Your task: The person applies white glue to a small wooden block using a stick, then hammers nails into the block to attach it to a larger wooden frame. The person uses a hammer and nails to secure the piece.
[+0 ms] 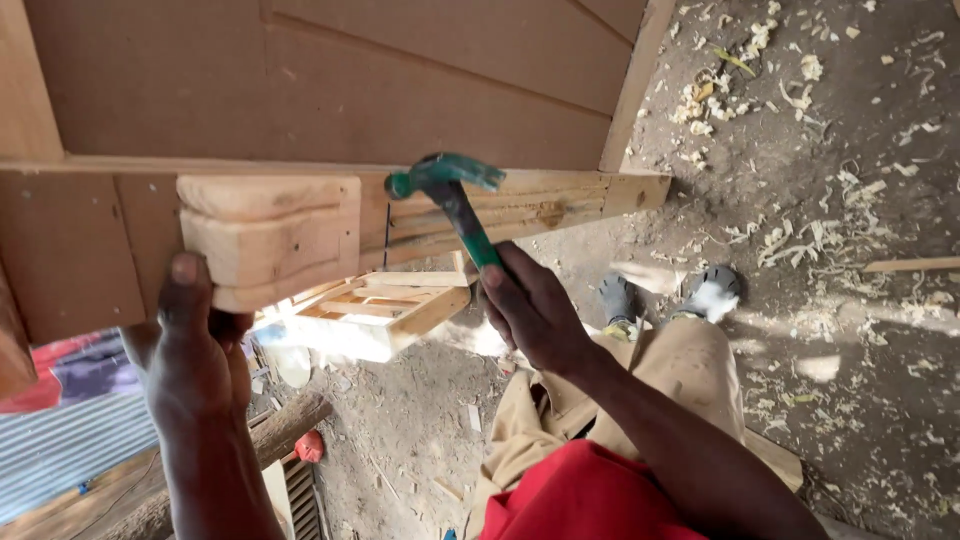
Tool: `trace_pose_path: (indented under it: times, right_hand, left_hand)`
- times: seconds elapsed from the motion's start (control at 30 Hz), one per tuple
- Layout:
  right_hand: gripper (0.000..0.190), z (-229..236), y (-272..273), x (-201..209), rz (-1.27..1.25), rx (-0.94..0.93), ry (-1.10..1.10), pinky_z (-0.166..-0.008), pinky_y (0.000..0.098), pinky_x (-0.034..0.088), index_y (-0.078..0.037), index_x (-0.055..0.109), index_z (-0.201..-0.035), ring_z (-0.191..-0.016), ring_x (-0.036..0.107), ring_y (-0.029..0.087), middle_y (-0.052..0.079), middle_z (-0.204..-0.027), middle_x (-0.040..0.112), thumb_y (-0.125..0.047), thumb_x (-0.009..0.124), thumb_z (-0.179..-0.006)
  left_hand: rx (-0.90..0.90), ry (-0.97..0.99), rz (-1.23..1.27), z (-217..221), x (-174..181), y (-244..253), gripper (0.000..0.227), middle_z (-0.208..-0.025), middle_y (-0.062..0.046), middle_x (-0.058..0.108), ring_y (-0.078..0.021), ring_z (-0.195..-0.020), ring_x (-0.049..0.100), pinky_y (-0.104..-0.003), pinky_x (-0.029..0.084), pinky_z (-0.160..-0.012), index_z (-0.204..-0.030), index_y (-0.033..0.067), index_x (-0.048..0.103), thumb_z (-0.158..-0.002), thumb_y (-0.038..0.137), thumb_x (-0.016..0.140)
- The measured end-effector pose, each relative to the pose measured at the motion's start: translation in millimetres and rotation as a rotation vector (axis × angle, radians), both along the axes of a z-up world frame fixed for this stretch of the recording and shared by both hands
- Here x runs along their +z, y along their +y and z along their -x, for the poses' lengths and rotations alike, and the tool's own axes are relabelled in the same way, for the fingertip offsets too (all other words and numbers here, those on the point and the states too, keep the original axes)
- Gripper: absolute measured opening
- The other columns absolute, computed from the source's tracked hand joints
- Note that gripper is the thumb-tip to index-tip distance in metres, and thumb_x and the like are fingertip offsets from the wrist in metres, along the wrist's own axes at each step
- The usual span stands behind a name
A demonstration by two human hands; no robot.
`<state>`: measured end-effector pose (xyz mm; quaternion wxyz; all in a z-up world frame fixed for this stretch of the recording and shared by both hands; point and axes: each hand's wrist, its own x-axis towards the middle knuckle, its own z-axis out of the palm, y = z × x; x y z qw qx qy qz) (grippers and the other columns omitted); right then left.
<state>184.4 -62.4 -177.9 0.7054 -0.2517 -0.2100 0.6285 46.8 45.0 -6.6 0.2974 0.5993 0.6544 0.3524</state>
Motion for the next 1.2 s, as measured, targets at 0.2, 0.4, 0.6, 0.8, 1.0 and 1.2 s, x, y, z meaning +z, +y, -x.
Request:
trace_pose_path:
  times: [0.2, 0.4, 0.6, 0.8, 1.0, 1.2]
  right_hand:
    - [0.029, 7.9, -15.2, 9.7, 0.025, -0.065, -0.114, -0.03, 0.0202, 0.029, -0.009, 0.037, -0.081, -0.032, 0.032, 0.008, -0.001, -0.049, 0.038, -0.036, 0.037, -0.092]
    - [0.024, 42.9, -33.7, -18.7, -0.168, -0.435, -0.845, -0.049, 0.0262, 0.04, -0.005, 0.052, -0.106, -0.052, 0.051, 0.013, 0.005, -0.077, 0.058, -0.024, 0.052, -0.091]
    - [0.031, 70.0, -31.8, -13.4, -0.136, -0.486, -0.824, -0.045, 0.0254, 0.036, -0.006, 0.054, -0.1, -0.049, 0.045, 0.011, 0.002, -0.068, 0.052, -0.035, 0.047, -0.091]
    - [0.013, 115.2, -52.6, 8.2, 0.13, -0.315, -0.068, -0.04, 0.0201, 0.041, -0.001, 0.059, -0.092, -0.041, 0.049, 0.009, 0.003, -0.051, 0.05, -0.01, 0.063, -0.084]
    - [0.009, 129.4, -67.0, 9.0, 0.285, -0.383, -0.217, -0.043, 0.0204, 0.041, -0.004, 0.061, -0.079, -0.043, 0.05, 0.007, 0.004, -0.049, 0.052, -0.01, 0.067, -0.081]
    - [0.018, 128.0, -62.7, 8.5, 0.389, -0.351, -0.238, -0.031, 0.0205, 0.039, -0.006, 0.052, -0.065, -0.026, 0.046, 0.013, 0.007, -0.034, 0.048, -0.009, 0.059, -0.082]
  left_hand:
    - [0.021, 0.124, 0.029, -19.9, 13.1, -9.9, 0.059, -0.081, 0.007, 0.052, -0.0019, -0.059, 0.043, -0.016, 0.034, -0.044, -0.114, 0.0189, 0.047, -0.067, 0.05, 0.066]
    - [0.149, 0.219, 0.106, -21.1, 23.0, -20.1, 0.055, -0.077, 0.007, 0.043, 0.0001, -0.053, 0.039, -0.016, 0.034, -0.049, -0.092, 0.0165, 0.035, -0.066, 0.055, 0.064]
    - [-0.27, -0.027, -0.003, 22.0, -1.4, -11.8, 0.036, -0.075, 0.003, 0.038, -0.0051, -0.039, 0.034, -0.017, 0.022, -0.032, -0.089, 0.0163, 0.028, -0.085, 0.045, 0.051]
    - [-0.55, 0.259, 0.466, 32.1, -67.7, -84.2, 0.035, -0.095, -0.019, 0.049, -0.0214, -0.063, 0.048, -0.028, 0.04, -0.058, -0.115, -0.0049, 0.039, -0.083, 0.009, 0.038]
    - [-0.731, 0.282, 0.689, 32.0, -83.0, -101.6, 0.067, -0.091, -0.026, 0.059, -0.0364, -0.079, 0.06, -0.048, 0.044, -0.077, -0.135, 0.0132, 0.029, -0.087, 0.056, 0.01]
    - [-1.005, 0.246, 0.621, 59.4, -108.9, -79.7, 0.049, -0.092, -0.023, 0.048, -0.0403, -0.073, 0.064, -0.052, 0.052, -0.068, -0.114, 0.0036, 0.046, -0.094, 0.044, 0.026]
